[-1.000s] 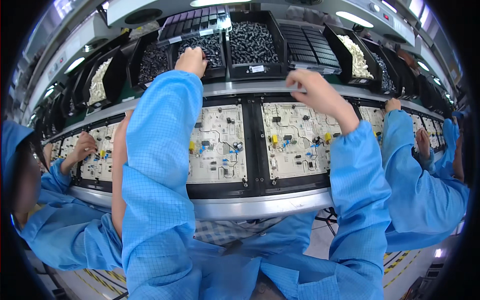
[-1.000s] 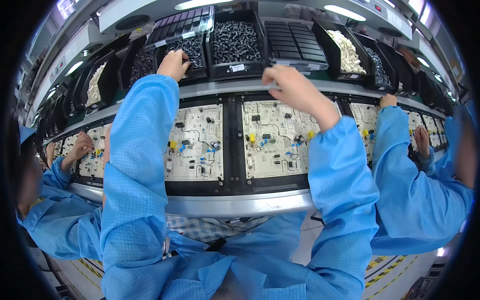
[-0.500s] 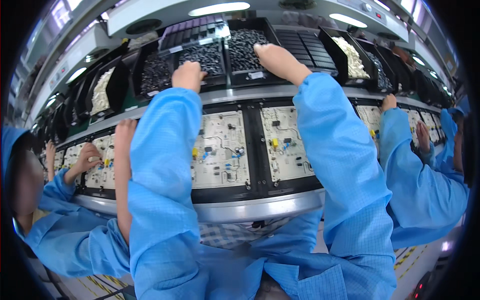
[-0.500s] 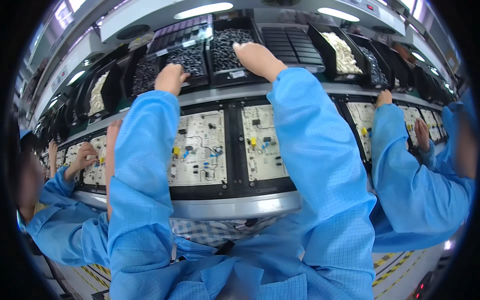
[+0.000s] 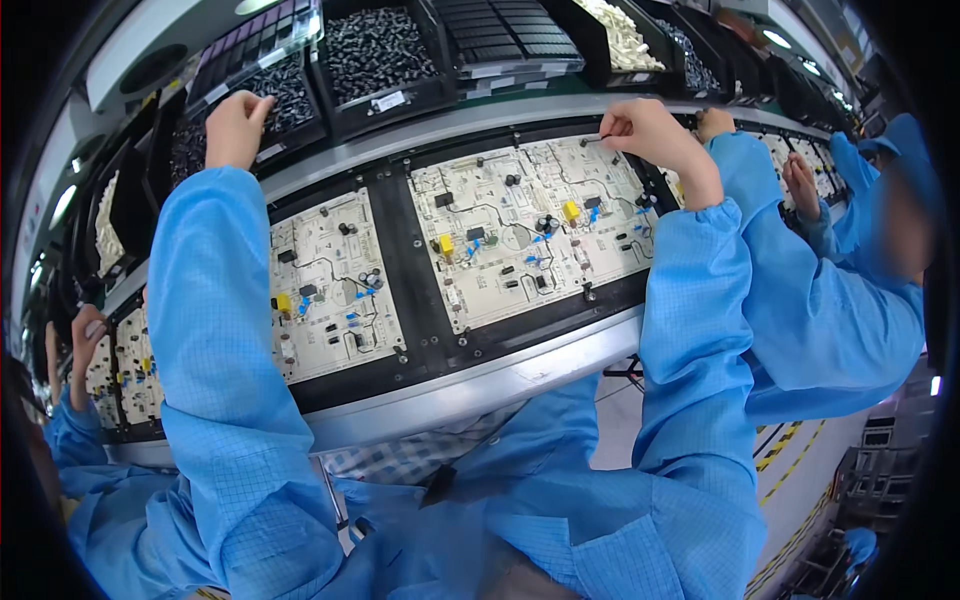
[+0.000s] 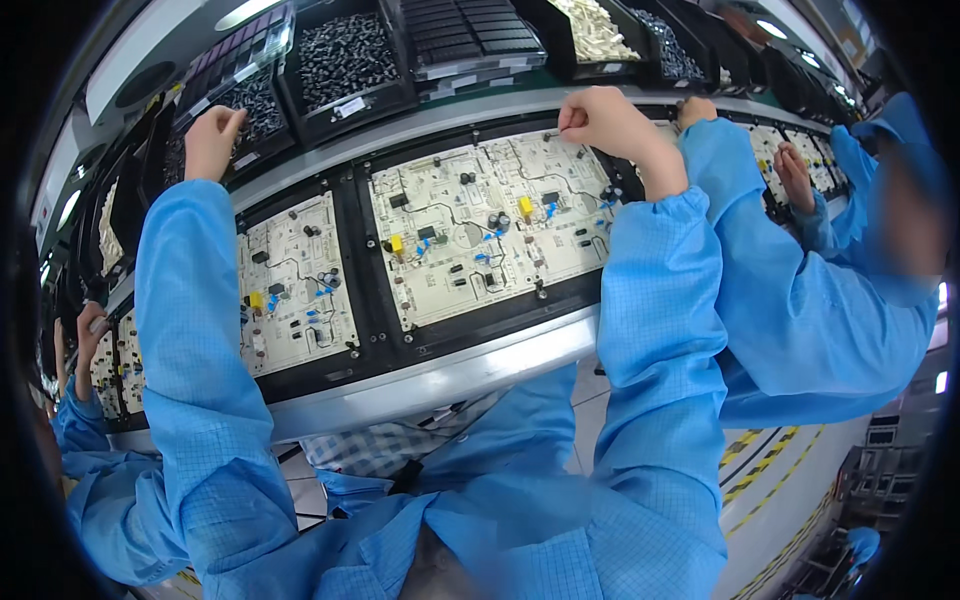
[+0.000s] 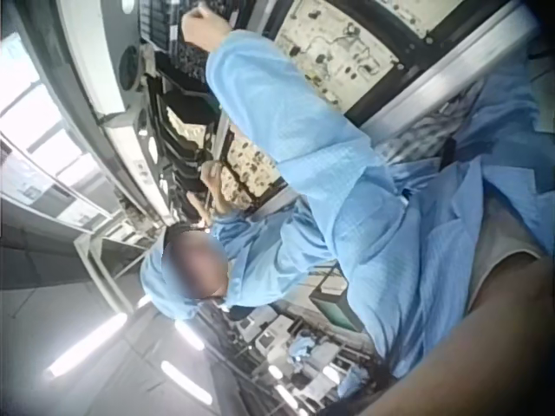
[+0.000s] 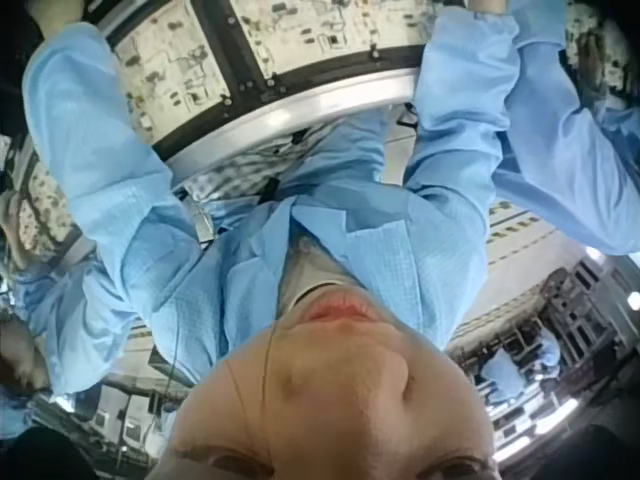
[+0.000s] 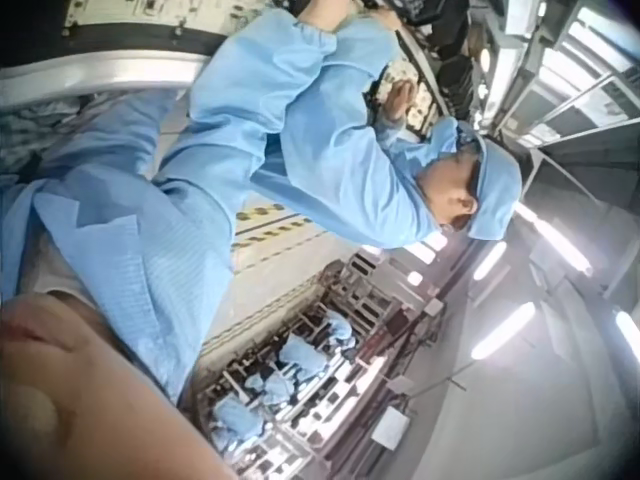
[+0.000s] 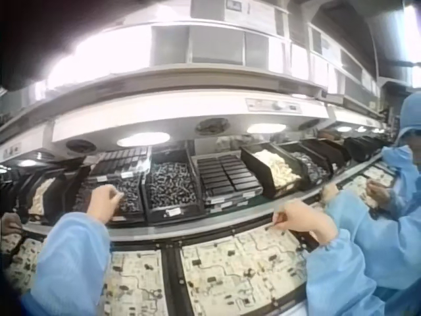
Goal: Manually placing and securing small electronic components onto printed circuit boards on a moving assembly line.
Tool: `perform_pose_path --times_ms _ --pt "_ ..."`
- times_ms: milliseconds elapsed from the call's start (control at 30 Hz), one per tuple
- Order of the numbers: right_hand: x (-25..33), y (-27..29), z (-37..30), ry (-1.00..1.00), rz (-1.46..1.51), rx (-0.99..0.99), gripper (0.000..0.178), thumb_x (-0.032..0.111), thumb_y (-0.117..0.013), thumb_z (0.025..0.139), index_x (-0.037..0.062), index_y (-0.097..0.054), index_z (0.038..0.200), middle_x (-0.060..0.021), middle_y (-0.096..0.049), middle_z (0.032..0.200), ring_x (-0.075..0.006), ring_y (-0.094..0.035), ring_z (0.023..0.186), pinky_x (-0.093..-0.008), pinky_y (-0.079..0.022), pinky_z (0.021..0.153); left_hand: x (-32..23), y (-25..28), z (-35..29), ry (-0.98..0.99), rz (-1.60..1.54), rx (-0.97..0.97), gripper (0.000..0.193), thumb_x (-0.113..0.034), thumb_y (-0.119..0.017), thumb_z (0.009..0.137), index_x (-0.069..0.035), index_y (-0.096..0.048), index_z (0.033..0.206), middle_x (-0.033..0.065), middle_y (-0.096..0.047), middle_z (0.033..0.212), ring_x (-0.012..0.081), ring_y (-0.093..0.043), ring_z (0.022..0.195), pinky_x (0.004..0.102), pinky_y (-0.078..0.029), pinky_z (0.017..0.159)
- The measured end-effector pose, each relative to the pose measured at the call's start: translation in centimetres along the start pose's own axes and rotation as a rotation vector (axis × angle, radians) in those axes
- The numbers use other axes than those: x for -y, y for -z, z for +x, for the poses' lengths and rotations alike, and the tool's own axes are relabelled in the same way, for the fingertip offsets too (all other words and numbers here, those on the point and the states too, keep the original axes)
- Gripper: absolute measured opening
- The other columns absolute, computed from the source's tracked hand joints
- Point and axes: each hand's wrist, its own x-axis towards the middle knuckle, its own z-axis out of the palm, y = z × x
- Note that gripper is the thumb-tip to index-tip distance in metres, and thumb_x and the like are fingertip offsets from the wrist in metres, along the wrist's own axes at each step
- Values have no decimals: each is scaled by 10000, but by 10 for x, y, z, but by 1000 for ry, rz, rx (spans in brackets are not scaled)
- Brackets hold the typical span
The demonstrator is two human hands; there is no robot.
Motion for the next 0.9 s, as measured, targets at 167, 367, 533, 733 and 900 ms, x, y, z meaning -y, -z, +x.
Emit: perform_pose_path --times_ms 167,367,533,733,900 --pt "-12 -8 -1 1 -61 50 125 55 -742 716 13 -712 830 -105 -688 749 -204 -650 681 -313 -510 636 5 -10 20 232 -465 -61 308 -256 -523 980 40 -604 971 148 -691 943 163 -661 754 288 -525 657" --pt "-28 -14 -1 6 -98 119 131 35 -732 723 24 -730 854 -115 -708 789 -217 -673 723 -318 -528 664 -11 -19 28 436 -1003 -2 239 -213 -488 994 12 -568 1011 108 -664 954 147 -636 768 260 -519 647" --pt "-24 -19 1 4 -31 107 124 20 -725 731 16 -729 855 -117 -711 808 -216 -680 752 -309 -539 689 -13 -9 23 441 -1156 255 187 -214 -547 973 -29 -557 947 -9 -500 751 82 -492 652 217 -432 576" --pt "-29 -19 0 8 -23 101 108 1 -711 752 -11 -695 858 -100 -692 788 -163 -651 704 -279 -512 634 -72 4 -2 435 -1134 305 217 -219 -606 952 -8 -596 996 -21 -467 771 70 -463 656 210 -425 574" --pt "-24 -19 -2 28 -88 84 108 19 -717 735 -7 -695 838 -104 -681 755 -182 -637 672 -294 -501 618 -93 4 -10 453 -1149 389 274 -192 -550 985 27 -605 1141 -17 -461 819 67 -458 695 206 -424 600"
